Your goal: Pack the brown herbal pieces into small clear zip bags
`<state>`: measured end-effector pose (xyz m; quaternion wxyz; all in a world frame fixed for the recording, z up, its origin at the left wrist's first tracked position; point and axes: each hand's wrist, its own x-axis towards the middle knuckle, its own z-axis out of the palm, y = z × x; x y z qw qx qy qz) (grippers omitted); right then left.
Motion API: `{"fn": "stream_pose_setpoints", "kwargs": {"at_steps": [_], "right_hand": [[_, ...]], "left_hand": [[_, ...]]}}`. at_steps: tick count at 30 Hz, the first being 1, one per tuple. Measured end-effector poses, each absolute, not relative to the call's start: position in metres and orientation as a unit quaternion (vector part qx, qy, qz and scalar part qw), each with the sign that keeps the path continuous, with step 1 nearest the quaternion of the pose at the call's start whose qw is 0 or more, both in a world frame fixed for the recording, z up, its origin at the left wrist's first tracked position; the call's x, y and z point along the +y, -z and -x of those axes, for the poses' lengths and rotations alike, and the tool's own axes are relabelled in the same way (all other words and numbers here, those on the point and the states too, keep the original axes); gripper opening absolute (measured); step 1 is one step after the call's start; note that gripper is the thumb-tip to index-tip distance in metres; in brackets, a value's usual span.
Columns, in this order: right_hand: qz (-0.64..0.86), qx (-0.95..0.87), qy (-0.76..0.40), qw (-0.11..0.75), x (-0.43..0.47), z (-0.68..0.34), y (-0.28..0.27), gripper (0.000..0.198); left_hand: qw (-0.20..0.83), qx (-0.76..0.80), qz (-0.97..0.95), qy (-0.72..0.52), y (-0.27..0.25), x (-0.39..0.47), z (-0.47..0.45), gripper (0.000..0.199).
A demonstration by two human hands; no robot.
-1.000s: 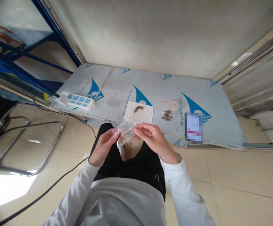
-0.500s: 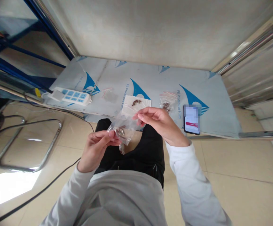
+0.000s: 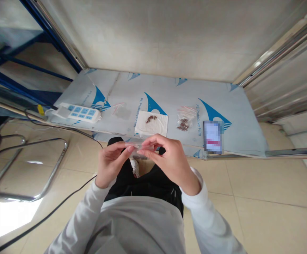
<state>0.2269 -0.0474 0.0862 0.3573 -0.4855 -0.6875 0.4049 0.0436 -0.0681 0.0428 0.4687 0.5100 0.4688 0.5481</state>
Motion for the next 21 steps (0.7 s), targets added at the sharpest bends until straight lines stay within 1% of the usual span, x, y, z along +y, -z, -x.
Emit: {"fn": "stream_pose_setpoints", "kwargs": {"at_steps": [2, 6, 7, 10, 12, 17, 21], "right_hand": [[0.505, -0.641, -0.419, 0.399, -0.053, -0.221, -0.077, 0.023], [0.499, -0.602, -0.458, 0.423, -0.060, -0.213, -0.071, 0.039], [0.496, -0.587, -0.478, 0.425, -0.060, -0.213, -0.072, 0.039], [0.488, -0.548, -0.540, 0.413, -0.057, -0.212, -0.073, 0.026], [0.482, -0.537, -0.559, 0.408, -0.052, -0.210, -0.073, 0.022], [0.489, -0.532, -0.539, 0.433, -0.036, -0.208, -0.072, 0.024], [0.487, -0.537, -0.549, 0.417, -0.025, -0.212, -0.078, 0.028]], "left_hand": [[0.487, 0.465, -0.503, -0.541, -0.043, -0.068, -0.045, 0.014], [0.487, 0.469, -0.505, -0.537, -0.045, -0.067, -0.043, 0.014], [0.490, 0.469, -0.501, -0.538, -0.046, -0.067, -0.043, 0.013], [0.518, 0.468, -0.465, -0.545, -0.049, -0.065, -0.046, 0.015], [0.532, 0.470, -0.446, -0.546, -0.051, -0.062, -0.050, 0.017], [0.540, 0.469, -0.434, -0.548, -0.056, -0.047, -0.056, 0.022], [0.598, 0.453, -0.418, -0.512, -0.063, -0.033, -0.055, 0.027]]}}
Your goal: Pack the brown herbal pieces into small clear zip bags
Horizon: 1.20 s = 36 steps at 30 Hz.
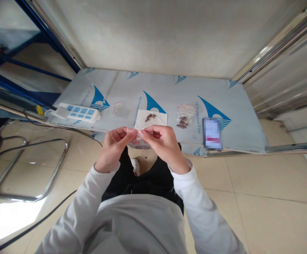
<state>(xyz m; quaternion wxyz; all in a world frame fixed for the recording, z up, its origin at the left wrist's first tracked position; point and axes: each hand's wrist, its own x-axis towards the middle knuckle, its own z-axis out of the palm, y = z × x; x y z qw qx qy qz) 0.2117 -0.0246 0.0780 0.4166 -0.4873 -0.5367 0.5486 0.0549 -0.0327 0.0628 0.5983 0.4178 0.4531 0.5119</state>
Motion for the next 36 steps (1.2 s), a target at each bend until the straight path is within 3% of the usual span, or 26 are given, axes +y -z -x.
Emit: {"fn": "stream_pose_setpoints", "kwargs": {"at_steps": [12, 20, 27, 36], "right_hand": [[0.521, -0.435, -0.597, 0.428, -0.017, -0.205, -0.065, 0.033], [0.455, -0.395, -0.716, 0.352, -0.017, -0.228, -0.059, 0.032], [0.525, -0.459, -0.577, 0.425, -0.031, -0.229, -0.053, 0.028], [0.480, -0.479, -0.582, 0.449, -0.040, -0.220, -0.053, 0.033]], "left_hand": [[0.590, 0.489, -0.450, -0.458, -0.064, -0.014, -0.057, 0.025], [0.633, 0.491, -0.410, -0.436, -0.060, -0.013, -0.059, 0.025], [0.642, 0.444, -0.446, -0.438, -0.053, -0.026, -0.043, 0.030], [0.633, 0.423, -0.481, -0.435, -0.052, -0.032, -0.042, 0.030]]}}
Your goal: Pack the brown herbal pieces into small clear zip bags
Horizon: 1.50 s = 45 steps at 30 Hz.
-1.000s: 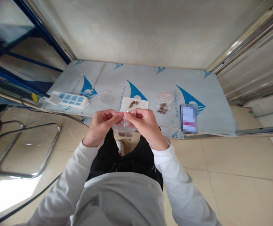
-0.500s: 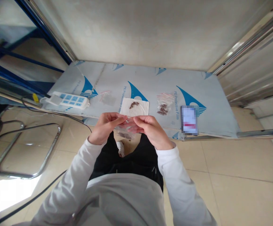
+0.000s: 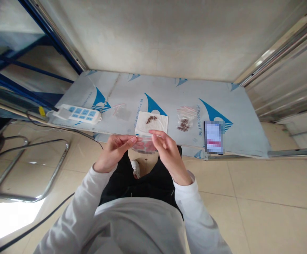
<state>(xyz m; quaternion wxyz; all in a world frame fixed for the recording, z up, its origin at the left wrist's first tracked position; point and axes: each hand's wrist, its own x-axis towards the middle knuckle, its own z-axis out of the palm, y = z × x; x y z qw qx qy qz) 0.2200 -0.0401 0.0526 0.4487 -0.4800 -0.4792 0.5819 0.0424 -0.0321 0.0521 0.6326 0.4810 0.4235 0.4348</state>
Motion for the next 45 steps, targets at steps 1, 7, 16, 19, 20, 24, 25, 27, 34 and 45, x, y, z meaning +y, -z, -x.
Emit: {"fn": "stream_pose_setpoints", "kwargs": {"at_steps": [1, 7, 16, 19, 20, 24, 25, 27, 34, 45], "right_hand": [[0.477, -0.484, -0.582, 0.447, -0.040, -0.218, -0.053, 0.034], [0.515, -0.476, -0.587, 0.404, -0.038, -0.210, -0.049, 0.031], [0.508, -0.472, -0.648, 0.316, -0.043, -0.236, -0.058, 0.030], [0.535, -0.447, -0.630, 0.342, -0.047, -0.242, -0.056, 0.033], [0.550, -0.436, -0.617, 0.357, -0.048, -0.244, -0.055, 0.034], [0.571, -0.419, -0.585, 0.394, -0.055, -0.247, -0.041, 0.034], [0.563, -0.417, -0.585, 0.408, -0.058, -0.247, -0.036, 0.033], [0.537, -0.399, -0.588, 0.455, -0.066, -0.246, -0.026, 0.034], [0.537, -0.408, -0.597, 0.434, -0.067, -0.258, -0.013, 0.034], [0.789, -0.456, -0.142, 0.387, 0.084, -0.362, 0.038, 0.047]], "left_hand": [[0.626, 0.424, -0.489, -0.435, -0.051, -0.033, -0.043, 0.029], [0.542, 0.480, -0.570, -0.389, -0.045, -0.042, -0.040, 0.032], [0.463, 0.525, -0.616, -0.362, -0.046, -0.053, -0.043, 0.031], [0.472, 0.520, -0.611, -0.366, -0.046, -0.054, -0.045, 0.029], [0.480, 0.518, -0.603, -0.371, -0.046, -0.054, -0.046, 0.028], [0.516, 0.509, -0.581, -0.370, -0.046, -0.054, -0.054, 0.026], [0.527, 0.503, -0.577, -0.370, -0.045, -0.054, -0.056, 0.026], [0.551, 0.491, -0.560, -0.377, -0.042, -0.055, -0.062, 0.027], [0.536, 0.494, -0.569, -0.380, -0.032, -0.047, -0.064, 0.030], [0.409, 0.613, -0.550, -0.393, -0.002, -0.032, -0.025, 0.036]]}}
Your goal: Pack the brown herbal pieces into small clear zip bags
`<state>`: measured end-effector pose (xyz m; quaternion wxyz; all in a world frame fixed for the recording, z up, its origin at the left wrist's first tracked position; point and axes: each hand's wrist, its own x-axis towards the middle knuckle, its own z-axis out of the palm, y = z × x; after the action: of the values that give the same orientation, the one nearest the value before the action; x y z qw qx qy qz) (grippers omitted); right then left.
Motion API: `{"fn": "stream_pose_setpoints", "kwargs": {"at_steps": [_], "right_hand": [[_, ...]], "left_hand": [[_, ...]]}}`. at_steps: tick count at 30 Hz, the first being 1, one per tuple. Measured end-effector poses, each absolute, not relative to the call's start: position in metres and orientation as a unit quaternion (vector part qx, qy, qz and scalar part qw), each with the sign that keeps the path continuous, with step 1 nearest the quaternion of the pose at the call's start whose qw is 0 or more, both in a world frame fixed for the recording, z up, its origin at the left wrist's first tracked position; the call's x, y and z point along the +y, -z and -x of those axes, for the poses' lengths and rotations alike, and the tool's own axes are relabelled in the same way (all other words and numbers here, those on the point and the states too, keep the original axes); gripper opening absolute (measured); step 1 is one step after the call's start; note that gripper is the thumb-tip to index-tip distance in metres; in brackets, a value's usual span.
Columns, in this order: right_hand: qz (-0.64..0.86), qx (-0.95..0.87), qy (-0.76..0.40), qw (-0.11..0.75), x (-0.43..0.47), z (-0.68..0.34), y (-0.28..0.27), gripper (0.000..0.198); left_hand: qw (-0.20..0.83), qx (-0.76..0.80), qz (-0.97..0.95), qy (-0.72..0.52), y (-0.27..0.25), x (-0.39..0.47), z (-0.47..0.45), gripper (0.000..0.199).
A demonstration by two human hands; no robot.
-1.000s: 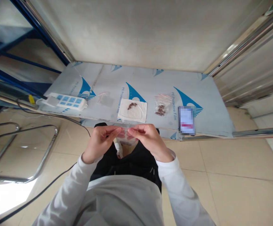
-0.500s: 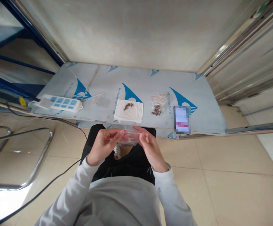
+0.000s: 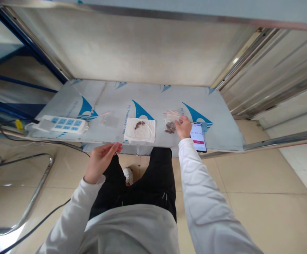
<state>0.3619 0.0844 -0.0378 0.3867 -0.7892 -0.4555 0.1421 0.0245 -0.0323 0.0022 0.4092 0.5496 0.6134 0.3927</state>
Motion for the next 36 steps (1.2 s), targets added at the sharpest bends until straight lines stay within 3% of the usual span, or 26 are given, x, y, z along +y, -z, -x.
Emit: {"fn": "stream_pose_setpoints", "kwargs": {"at_steps": [4, 8, 11, 15, 23, 27, 31, 36], "right_hand": [[0.791, -0.489, -0.070, 0.363, 0.080, -0.364, 0.052, 0.052], [0.759, -0.510, 0.001, 0.405, 0.058, -0.348, 0.058, 0.052], [0.724, -0.532, -0.018, 0.437, 0.031, -0.322, 0.051, 0.048], [0.688, -0.559, -0.071, 0.457, -0.009, -0.284, 0.039, 0.038], [0.682, -0.557, -0.113, 0.459, -0.043, -0.258, 0.046, 0.035], [0.641, -0.525, -0.255, 0.498, -0.054, -0.226, 0.019, 0.028], [0.562, -0.512, -0.446, 0.472, -0.062, -0.184, -0.017, 0.028], [0.580, -0.508, -0.464, 0.436, -0.077, -0.162, -0.019, 0.023]], "left_hand": [[0.271, 0.702, -0.546, -0.369, 0.019, -0.014, -0.005, 0.031], [0.170, 0.766, -0.524, -0.331, 0.041, 0.035, 0.013, 0.030], [0.125, 0.804, -0.498, -0.299, 0.053, 0.075, 0.020, 0.038], [0.131, 0.833, -0.467, -0.268, 0.060, 0.109, 0.025, 0.044], [0.146, 0.818, -0.476, -0.286, 0.039, 0.108, 0.038, 0.008], [0.143, 0.762, -0.508, -0.375, 0.013, 0.046, 0.009, 0.017], [0.224, 0.664, -0.547, -0.458, -0.001, -0.046, -0.037, 0.017], [0.275, 0.626, -0.559, -0.468, 0.001, -0.103, -0.056, 0.005]]}}
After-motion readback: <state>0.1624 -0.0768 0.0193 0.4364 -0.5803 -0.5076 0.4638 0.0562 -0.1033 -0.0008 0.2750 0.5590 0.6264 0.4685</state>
